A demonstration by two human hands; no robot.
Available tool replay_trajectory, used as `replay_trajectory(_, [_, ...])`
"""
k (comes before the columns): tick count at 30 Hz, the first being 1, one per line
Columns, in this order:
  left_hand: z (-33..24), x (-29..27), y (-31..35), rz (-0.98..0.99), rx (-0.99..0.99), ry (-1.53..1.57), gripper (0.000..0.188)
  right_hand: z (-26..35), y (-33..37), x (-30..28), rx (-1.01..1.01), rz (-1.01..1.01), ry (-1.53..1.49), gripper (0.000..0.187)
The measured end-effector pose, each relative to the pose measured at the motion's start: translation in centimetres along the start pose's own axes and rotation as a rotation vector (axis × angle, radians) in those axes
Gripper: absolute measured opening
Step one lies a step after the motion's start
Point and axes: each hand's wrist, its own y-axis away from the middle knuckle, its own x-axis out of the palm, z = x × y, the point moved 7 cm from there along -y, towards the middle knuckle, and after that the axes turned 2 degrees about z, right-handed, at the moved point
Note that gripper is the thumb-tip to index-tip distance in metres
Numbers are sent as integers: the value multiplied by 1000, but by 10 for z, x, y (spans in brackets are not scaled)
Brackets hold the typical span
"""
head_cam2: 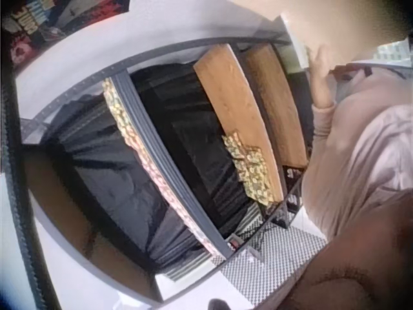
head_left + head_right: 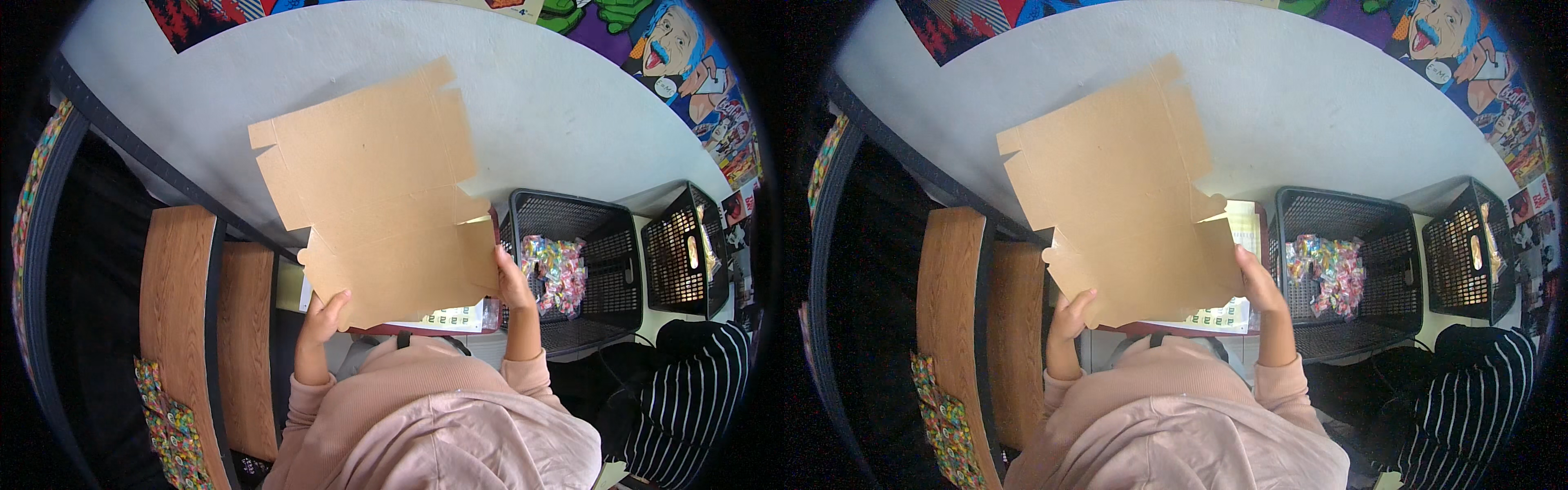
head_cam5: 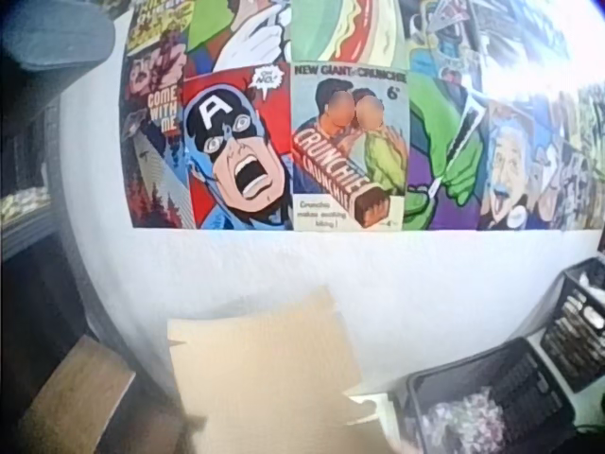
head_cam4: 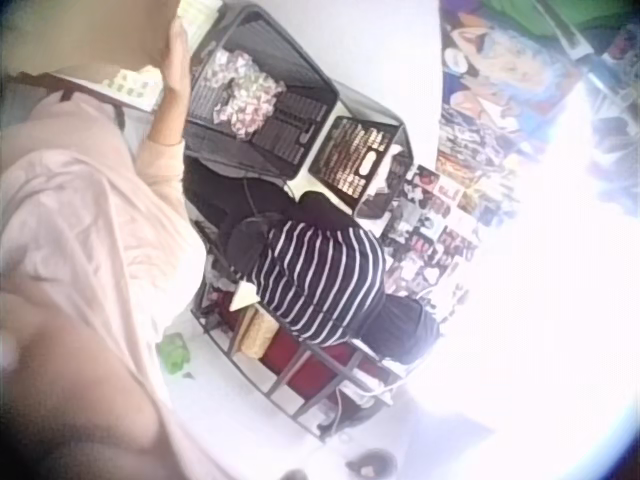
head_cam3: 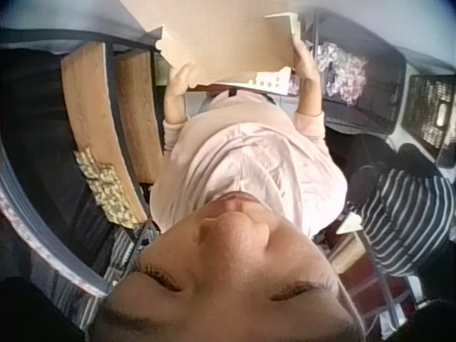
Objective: The person assembles flat cardboard boxes by folding the flaps and tucking the tabs into slots to form a three-dimensional container. They handle the boxes one at a time, picking them from a stack on the floor and placing the finished units onto a nearby shelf.
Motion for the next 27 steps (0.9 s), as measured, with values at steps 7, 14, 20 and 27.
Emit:
replay_trajectory(7, [-21,9,7,60,-63,209,43,21,-1,-17,-191,-303,121,46])
replay_trajectory(14, [16,-9,-21,118,-61,91,51,37,26,31,-727,-409,1267,49])
replay_trajectory(20, [92,-22,-35,93,-232,163,46,-76,6,62,-684,137,1453,47])
replay_trajectory(27, [131,-73,-28,-298,-5,-851,52,-164,-22,43,-719,205,1439,25])
